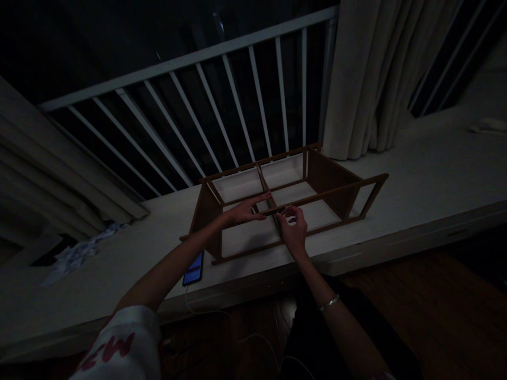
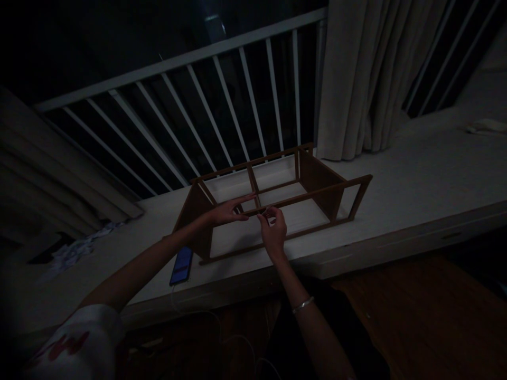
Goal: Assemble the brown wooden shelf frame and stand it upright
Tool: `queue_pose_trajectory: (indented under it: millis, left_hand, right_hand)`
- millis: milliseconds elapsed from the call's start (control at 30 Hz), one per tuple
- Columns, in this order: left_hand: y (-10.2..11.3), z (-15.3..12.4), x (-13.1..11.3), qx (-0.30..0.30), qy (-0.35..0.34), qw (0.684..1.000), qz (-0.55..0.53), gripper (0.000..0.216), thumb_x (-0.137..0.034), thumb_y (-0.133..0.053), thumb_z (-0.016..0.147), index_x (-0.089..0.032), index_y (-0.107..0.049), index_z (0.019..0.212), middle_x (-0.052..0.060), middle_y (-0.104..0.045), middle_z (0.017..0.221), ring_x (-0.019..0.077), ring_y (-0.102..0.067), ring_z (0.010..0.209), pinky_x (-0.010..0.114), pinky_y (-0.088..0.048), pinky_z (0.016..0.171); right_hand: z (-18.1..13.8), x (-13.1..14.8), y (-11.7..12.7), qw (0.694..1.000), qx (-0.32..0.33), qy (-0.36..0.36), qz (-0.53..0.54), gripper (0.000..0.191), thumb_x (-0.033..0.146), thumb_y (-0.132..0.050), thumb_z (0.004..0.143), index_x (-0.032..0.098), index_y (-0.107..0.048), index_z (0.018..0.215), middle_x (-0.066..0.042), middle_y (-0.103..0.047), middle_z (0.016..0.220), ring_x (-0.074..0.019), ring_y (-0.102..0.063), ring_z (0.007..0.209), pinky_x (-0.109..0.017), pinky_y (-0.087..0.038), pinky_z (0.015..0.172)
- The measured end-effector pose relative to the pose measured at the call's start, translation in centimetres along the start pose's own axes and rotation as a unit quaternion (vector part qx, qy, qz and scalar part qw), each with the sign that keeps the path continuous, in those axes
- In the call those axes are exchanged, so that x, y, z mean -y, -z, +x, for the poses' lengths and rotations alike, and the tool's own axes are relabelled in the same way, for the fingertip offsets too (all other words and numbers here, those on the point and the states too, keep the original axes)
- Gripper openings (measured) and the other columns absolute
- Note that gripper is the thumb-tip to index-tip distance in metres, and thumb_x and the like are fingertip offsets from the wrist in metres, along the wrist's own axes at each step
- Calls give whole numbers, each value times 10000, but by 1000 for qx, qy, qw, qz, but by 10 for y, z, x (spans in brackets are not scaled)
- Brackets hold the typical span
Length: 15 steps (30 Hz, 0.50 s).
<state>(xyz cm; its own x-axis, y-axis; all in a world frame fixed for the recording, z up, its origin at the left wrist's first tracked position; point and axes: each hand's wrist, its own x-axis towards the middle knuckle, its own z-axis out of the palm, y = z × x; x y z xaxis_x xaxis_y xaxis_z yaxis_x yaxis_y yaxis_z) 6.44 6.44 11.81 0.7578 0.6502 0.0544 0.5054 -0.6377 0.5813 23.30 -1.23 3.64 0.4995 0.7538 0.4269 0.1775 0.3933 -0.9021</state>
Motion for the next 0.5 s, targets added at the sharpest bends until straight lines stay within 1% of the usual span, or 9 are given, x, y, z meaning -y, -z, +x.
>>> queue_pose_trajectory:
  millis: [133,233,333,400,500]
  left_hand:
    - [0,-1,-1,4,-1,1000,-3,787,-470,-595,724,-254,-212,1378,63,-217,1470,258,-321,1310,401,-336,1026]
    - [0,-1,-3,4,0,1000,-7,774,-457,-591,732,-257,-214,1378,70,-199,1473,259,-383,1269,398,-353,1011]
    - [0,0,-4,10,1,1000,-18,769,-429,-602,730,-270,-217,1376,70,-189,1476,252,-442,1219,397,-372,994]
    - [0,1,-3,13,0,1000,-24,768,-409,-614,723,-280,-225,1373,62,-194,1477,252,-431,1228,396,-378,989]
    - [0,1,-1,16,6,999,-39,765,-392,-617,720,-293,-227,1371,59,-189,1479,260,-410,1245,388,-422,939]
  right_hand:
    - [-1,0,1,997,18,69,-40,222,312,-578,778,204,-545,969,-36,-592,870,-169,-546,802,-301,-422,710]
    - [-1,2,3,991,43,113,-49,174,285,-535,818,208,-569,970,-52,-588,909,-176,-546,839,-317,-436,748]
    - [0,4,4,988,56,132,-49,174,266,-513,834,222,-584,987,-56,-583,932,-180,-551,862,-324,-451,754]
    - [0,4,5,987,63,139,-49,191,258,-506,841,235,-590,1011,-52,-585,928,-181,-552,870,-329,-457,763]
    - [-1,3,5,985,65,153,-50,213,250,-503,847,250,-605,1034,-49,-589,923,-183,-549,889,-336,-457,788]
